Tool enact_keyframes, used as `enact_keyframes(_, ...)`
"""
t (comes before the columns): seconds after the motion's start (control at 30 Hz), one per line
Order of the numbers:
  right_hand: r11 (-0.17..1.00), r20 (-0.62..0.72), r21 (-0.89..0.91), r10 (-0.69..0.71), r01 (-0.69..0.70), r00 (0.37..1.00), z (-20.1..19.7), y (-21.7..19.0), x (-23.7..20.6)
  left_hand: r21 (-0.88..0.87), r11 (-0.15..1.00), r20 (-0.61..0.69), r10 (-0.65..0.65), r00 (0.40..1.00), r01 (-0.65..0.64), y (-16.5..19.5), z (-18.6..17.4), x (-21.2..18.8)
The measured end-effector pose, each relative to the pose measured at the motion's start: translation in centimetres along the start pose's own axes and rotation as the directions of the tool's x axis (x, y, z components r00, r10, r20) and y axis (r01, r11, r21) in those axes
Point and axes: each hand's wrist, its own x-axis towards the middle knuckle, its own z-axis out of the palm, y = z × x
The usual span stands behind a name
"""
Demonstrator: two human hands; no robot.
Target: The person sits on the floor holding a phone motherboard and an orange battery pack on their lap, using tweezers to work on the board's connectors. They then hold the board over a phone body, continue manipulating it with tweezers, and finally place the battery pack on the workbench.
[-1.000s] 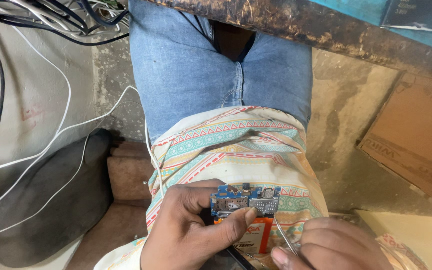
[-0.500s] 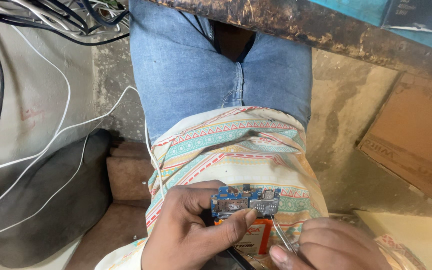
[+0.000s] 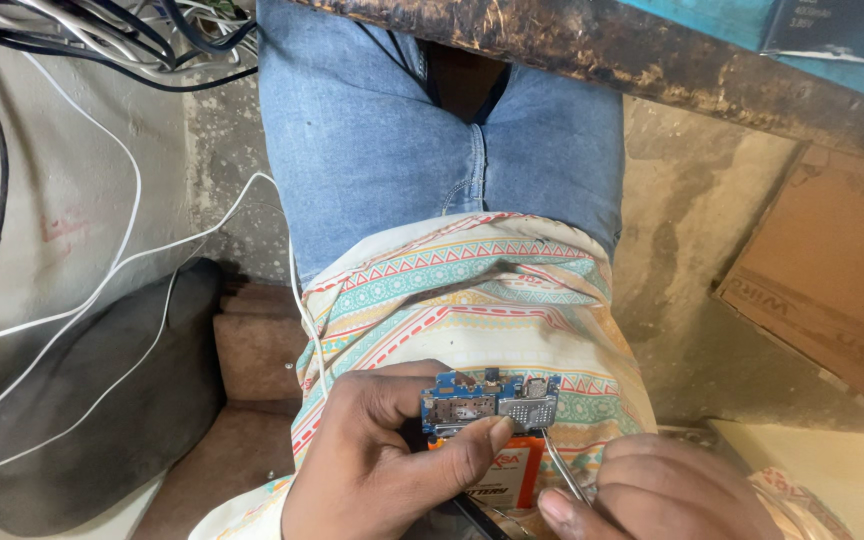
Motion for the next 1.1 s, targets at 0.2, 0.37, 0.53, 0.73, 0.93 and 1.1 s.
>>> enact_keyframes(0.2,0.997,0.025,0.002,0.077,-0.077,0.997,-0.4,0.0,-0.3,0.009,1.0,0.008,0.015,1.0,-0.015,0.1,0.0,0.0)
enact_keyframes(0.37,0.96,0.161,0.034,0.269,-0.278,0.95,-0.6,0.1,-0.5,0.013,1.0,-0.004,0.001,1.0,-0.001,0.2,0.1,0.0)
enact_keyframes(0.53,0.999,0.069,0.044,0.006,-0.009,0.998,-1.1,0.4,0.7,-0.01,1.0,-0.019,-0.021,1.0,0.021,0.2,0.3,-0.1)
enact_keyframes(0.73,0.982,0.031,0.089,-0.167,0.164,0.985,-1.2,1.3,2.1,-0.007,1.0,-0.017,-0.004,1.0,0.003,0.2,0.3,0.0)
enact_keyframes(0.93,0.982,0.041,0.061,-0.183,0.18,0.982,-1.0,0.9,2.6,0.009,1.0,-0.02,0.007,1.0,-0.007,0.2,0.4,-0.2)
enact_keyframes(1.1,0.984,-0.014,0.087,-0.154,0.155,0.988,-0.7,0.5,3.7,0.02,1.0,-0.023,-0.007,1.0,0.008,-0.1,0.4,-0.1)
